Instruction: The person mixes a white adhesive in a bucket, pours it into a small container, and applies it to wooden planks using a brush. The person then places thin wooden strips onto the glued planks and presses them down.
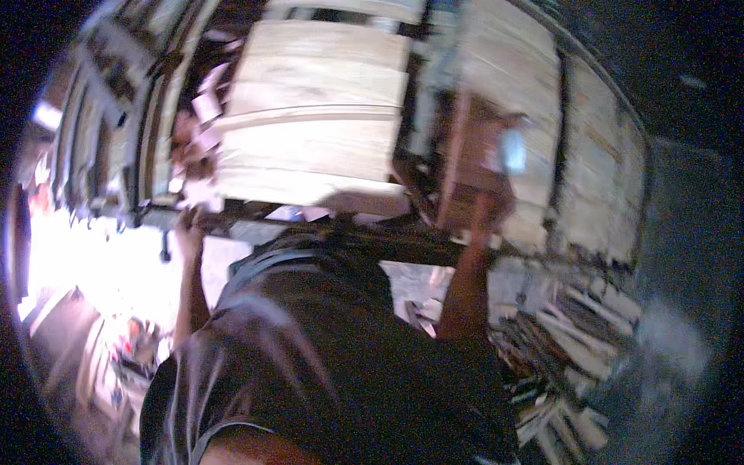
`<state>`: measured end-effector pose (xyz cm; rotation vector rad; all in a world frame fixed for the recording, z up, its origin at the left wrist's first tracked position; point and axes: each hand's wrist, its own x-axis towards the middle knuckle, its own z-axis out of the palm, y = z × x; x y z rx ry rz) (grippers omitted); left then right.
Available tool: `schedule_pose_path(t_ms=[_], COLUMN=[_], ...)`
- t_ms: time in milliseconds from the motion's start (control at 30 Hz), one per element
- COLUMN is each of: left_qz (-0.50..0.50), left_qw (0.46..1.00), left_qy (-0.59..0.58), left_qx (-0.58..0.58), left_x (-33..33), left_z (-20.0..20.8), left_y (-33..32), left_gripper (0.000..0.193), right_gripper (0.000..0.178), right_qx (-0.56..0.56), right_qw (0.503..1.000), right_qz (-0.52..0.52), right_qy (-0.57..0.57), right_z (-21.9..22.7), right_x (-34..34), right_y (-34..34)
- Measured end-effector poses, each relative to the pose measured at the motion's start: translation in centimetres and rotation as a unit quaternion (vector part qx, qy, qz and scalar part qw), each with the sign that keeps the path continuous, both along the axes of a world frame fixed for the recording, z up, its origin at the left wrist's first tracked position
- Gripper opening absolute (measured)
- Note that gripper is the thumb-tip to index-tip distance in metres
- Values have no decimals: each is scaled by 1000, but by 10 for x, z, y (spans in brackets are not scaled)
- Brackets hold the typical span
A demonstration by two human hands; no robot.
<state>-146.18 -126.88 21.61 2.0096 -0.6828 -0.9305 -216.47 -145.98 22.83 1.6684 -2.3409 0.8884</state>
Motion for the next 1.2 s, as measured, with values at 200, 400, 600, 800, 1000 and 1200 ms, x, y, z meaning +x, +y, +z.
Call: schedule_pose_path(t_ms=[200,400,600,800,1000,1200], left_qz=[134,142,109,88,-8,20], left_qw=[991,977,956,951,913,946], left_qy=[2,-104,-247,-262,-366,-312], left_qx=[-19,123,111,138,180,83], left_x=[-8,-26,-9,7,6,14], left_z=[-29,17,-13,-34,-18,-33], left_y=[-15,-60,-44,-37,-39,-34], left_gripper=[56,29,39,45,46,47], right_gripper=[48,42,28,22,14,24], right_qx=[169,161,150,153,109,-1], right_qw=[978,981,988,984,994,954], right_qz=[-125,-97,-39,-54,-24,33], right_qy=[10,45,8,69,-22,-297], right_z=[15,-14,23,30,32,18], right_x=[-1,-35,-32,-21,-30,-89], right_y=[-19,-33,-71,-52,-41,-36])
